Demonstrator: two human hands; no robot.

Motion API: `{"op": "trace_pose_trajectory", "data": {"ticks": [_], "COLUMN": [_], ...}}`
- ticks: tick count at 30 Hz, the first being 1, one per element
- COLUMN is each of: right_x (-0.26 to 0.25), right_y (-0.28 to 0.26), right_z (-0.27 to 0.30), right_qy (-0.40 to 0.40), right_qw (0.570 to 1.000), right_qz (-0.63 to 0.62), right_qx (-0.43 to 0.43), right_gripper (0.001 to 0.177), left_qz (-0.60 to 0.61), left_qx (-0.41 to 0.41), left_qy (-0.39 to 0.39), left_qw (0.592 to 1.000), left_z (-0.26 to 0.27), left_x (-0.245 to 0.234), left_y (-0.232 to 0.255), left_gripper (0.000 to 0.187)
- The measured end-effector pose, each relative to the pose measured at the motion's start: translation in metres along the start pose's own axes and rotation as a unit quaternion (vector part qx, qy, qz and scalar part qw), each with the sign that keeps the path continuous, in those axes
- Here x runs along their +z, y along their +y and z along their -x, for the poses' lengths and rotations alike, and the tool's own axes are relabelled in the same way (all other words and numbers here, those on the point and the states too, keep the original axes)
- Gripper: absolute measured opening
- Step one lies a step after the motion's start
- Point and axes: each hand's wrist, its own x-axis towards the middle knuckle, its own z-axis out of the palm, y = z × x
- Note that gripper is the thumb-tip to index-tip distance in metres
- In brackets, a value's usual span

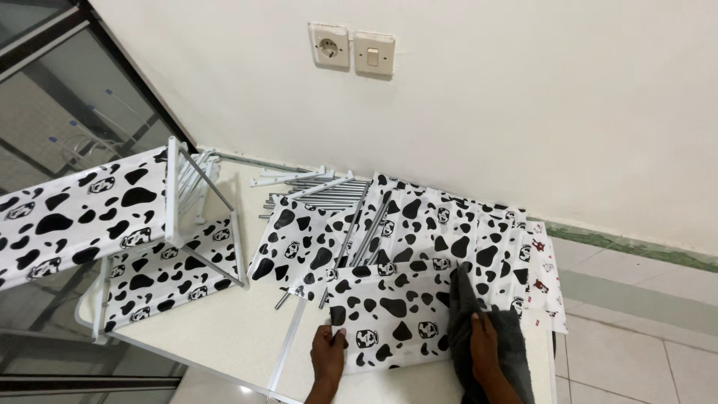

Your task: The person assembles a small metal-framed shelf by inserting metal rods into white plastic connectors. They repeatedly wipe the rods with a dark cloth while inserting them into the frame. The partially assembled shelf and additional rods remain on the table.

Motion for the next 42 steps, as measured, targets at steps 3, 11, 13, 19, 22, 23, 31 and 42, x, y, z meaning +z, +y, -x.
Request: {"op": "trace_pose_trajectory", "data": {"ticks": [3, 11, 13, 19, 22, 23, 31, 42], "right_x": [0.000, 0.031, 0.040, 0.109, 0.165, 0.186, 0.335, 0.355], "right_y": [0.000, 0.012, 0.005, -0.046, -0.071, -0.079, -0.131, -0.090], "right_z": [0.003, 0.021, 0.029, 0.062, 0.077, 0.077, 0.016, -0.017], "right_qy": [0.003, -0.020, -0.014, 0.113, 0.100, 0.049, -0.052, 0.015], "right_qw": [0.997, 0.964, 0.950, 0.832, 0.780, 0.818, 0.810, 0.944], "right_qz": [0.067, 0.256, 0.299, 0.454, 0.477, 0.429, 0.537, 0.309], "right_qx": [-0.036, -0.072, -0.094, -0.298, -0.394, -0.380, -0.230, -0.112], "right_gripper": [0.052, 0.055, 0.057, 0.070, 0.065, 0.050, 0.038, 0.031], "left_qz": [0.008, -0.074, -0.121, -0.140, -0.111, -0.102, -0.165, -0.183], "left_qx": [0.045, -0.002, -0.007, -0.032, -0.041, -0.048, 0.213, 0.377], "left_qy": [0.045, 0.091, 0.090, 0.093, 0.085, 0.078, 0.048, 0.060], "left_qw": [0.998, 0.993, 0.988, 0.985, 0.989, 0.991, 0.962, 0.906], "left_z": [-0.022, -0.074, -0.083, -0.106, -0.113, -0.116, -0.131, -0.249], "left_x": [-0.034, -0.141, -0.149, -0.146, -0.139, -0.137, -0.139, -0.077], "left_y": [0.008, -0.018, -0.032, -0.066, -0.066, -0.062, 0.009, 0.157], "left_gripper": [0.027, 0.029, 0.032, 0.035, 0.035, 0.036, 0.046, 0.032]}}
